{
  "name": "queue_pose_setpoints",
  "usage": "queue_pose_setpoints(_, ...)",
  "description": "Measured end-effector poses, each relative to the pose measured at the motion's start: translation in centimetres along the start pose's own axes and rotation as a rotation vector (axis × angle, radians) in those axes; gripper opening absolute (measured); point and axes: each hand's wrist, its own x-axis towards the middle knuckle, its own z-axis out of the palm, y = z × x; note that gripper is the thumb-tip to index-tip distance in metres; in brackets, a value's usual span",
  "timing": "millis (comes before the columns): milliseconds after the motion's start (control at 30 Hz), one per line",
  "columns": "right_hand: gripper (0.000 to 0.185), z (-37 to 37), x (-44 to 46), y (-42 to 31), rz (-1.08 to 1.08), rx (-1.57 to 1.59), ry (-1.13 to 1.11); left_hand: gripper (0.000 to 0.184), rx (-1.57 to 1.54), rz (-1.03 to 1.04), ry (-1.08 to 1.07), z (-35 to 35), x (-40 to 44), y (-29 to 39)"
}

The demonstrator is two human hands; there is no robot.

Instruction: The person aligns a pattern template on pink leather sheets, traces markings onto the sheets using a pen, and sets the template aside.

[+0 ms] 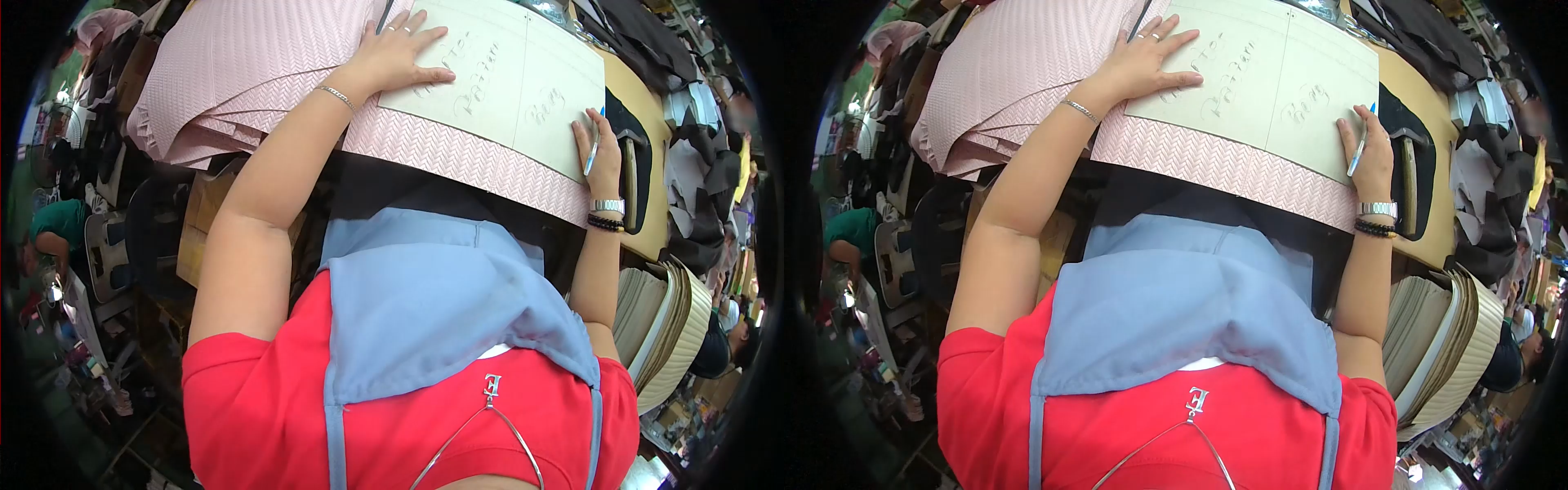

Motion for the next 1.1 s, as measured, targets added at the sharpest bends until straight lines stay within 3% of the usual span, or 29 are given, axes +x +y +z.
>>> queue_pose_setpoints(300, 0.04, -1.3, -2.4, 0.9, 0.018, 0.063, 0.057, 0.067, -0.054, -0.096, 0.038, -1.5, -4.5, 0.7)
queue_pose_setpoints(700, 0.041, -1.4, -5.4, 2.7, 0.261, 0.305, 0.091, 0.066, -0.095, -0.123, 0.087, -1.4, -5.5, 0.9)
queue_pose_setpoints(900, 0.032, 0.4, -6.5, 4.8, 0.277, 0.636, 0.207, 0.061, -0.168, -0.108, 0.08, -1.4, -5.4, 0.6)
queue_pose_setpoints(1100, 0.03, 0.2, -6.6, 4.6, 0.291, 0.587, 0.205, 0.058, -0.176, -0.081, 0.102, -1.5, -5.5, 0.6)
